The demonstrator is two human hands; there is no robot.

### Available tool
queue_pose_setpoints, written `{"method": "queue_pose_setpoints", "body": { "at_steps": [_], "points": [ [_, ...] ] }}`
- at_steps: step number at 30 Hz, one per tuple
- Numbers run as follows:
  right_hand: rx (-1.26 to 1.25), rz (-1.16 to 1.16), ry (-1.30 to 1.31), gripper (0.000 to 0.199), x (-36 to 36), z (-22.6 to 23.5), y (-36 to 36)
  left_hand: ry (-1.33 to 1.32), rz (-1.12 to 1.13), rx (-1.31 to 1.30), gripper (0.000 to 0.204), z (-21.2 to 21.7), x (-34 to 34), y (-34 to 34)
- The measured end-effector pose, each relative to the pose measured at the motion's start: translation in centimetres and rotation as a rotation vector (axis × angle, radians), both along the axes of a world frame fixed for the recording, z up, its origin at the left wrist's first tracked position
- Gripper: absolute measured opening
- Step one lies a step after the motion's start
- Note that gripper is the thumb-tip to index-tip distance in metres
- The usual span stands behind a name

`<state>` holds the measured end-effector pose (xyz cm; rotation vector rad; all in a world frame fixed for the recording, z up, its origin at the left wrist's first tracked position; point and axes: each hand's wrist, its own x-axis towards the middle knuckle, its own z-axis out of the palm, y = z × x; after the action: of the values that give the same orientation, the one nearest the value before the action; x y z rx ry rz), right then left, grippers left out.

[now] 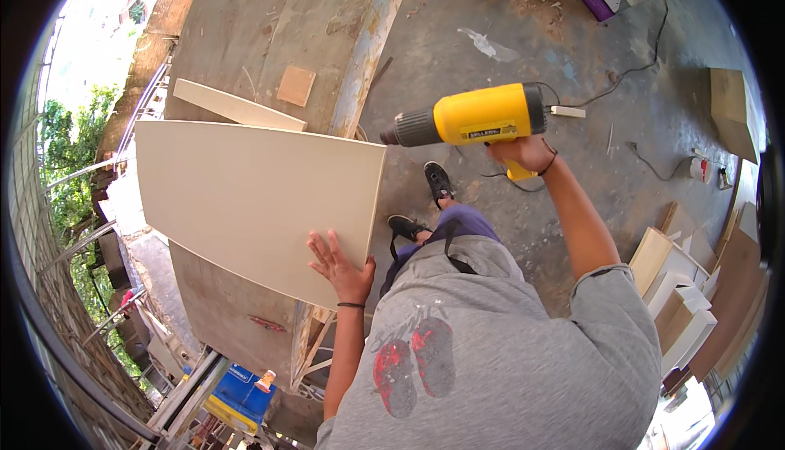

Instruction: The person applies a strip of edge banding to the side of a wooden panel by hand, uses a utility knife to trim the excess, and then heats the strip with a heat gun while pressing it down.

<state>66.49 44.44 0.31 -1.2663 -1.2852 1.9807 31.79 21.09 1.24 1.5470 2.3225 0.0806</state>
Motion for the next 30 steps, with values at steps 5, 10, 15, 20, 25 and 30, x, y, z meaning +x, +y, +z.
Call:
{"method": "queue_pose_setpoints", "body": {
  "at_steps": [5,10,15,20,25,30],
  "points": [
    [0.058,0.085,-0.089,0.017,-1.5,0.0,1.4,0.001,-0.028,-0.002,0.102,0.0,-0.3,-0.3],
    [0.069,0.086,-0.107,0.019,-0.9,0.1,0.9,0.008,-0.029,0.004,0.102,0.0,-0.4,-0.2],
    [0.014,0.016,-0.023,0.020,0.6,-0.5,-0.9,0.013,-0.032,0.007,0.102,-0.1,-0.3,-0.1],
    [0.031,-0.062,0.009,0.020,0.6,0.3,-2.8,0.013,-0.039,0.025,0.101,-0.3,-0.4,-0.4],
    [-0.008,-0.053,-0.006,0.017,0.3,0.2,-3.7,-0.017,-0.084,0.018,0.100,0.0,-0.6,-0.6],
    [-0.061,-0.095,0.047,0.014,-0.9,0.5,-5.2,-0.023,-0.161,0.015,0.099,0.2,-1.7,-1.2]
  ]
}}
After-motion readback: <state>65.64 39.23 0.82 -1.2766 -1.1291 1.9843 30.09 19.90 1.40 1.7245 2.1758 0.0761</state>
